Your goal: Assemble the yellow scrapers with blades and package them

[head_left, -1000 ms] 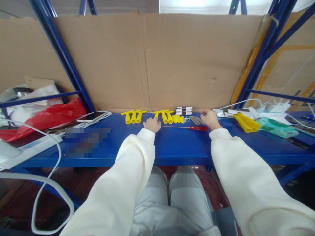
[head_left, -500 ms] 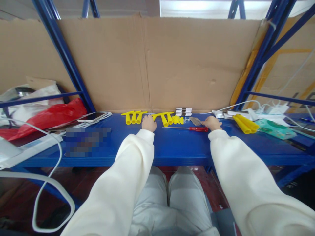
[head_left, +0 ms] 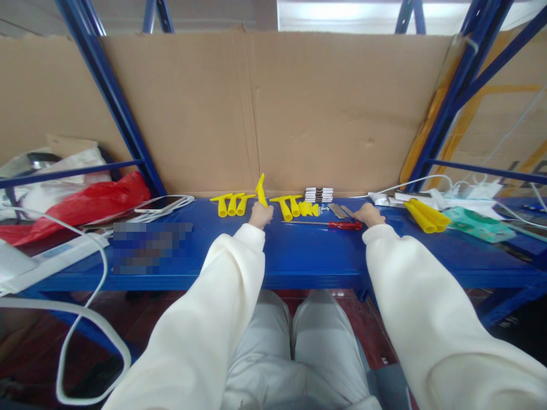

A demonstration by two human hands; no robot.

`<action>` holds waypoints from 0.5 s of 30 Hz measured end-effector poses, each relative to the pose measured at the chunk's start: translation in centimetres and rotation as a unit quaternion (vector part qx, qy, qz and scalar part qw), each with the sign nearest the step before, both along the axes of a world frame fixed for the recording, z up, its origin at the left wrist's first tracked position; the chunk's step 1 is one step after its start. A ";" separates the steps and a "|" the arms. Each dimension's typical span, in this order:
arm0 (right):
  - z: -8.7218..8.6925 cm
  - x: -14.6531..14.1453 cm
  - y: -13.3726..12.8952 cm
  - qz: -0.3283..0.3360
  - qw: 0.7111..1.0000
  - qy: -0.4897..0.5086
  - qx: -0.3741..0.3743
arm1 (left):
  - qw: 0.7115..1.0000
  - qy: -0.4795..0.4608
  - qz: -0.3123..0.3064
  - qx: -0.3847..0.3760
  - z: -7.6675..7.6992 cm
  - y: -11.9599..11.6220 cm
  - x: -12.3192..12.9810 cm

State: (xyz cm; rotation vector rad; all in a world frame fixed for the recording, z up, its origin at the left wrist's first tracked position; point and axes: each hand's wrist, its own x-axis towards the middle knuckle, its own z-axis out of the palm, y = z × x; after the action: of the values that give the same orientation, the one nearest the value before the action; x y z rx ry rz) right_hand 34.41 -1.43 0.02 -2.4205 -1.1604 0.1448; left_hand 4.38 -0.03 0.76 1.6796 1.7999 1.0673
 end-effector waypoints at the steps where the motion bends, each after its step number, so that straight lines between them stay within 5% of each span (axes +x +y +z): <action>1: 0.1 0.0 -0.1 0.001 1.000 0.003 -0.003 | 1.000 -0.022 -0.021 -0.006 0.1 -0.2 0.2; 4: 0.1 0.0 -0.2 0.006 1.000 0.005 -0.005 | 0.975 -0.172 -0.129 -0.053 0.2 -0.9 0.9; 7: 0.0 0.0 -0.2 0.015 1.000 0.006 -0.001 | 0.952 -0.224 -0.184 -0.100 0.1 -1.5 1.5; 15: -0.4 0.2 0.2 0.030 0.999 0.014 0.016 | 0.956 -0.239 -0.148 -0.086 0.0 -1.4 1.5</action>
State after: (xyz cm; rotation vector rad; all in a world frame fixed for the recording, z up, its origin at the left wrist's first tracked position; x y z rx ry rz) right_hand 34.64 -1.19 -0.38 -2.3499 -1.2137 0.1762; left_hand 5.90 -1.47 0.75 1.3821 1.2494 1.0375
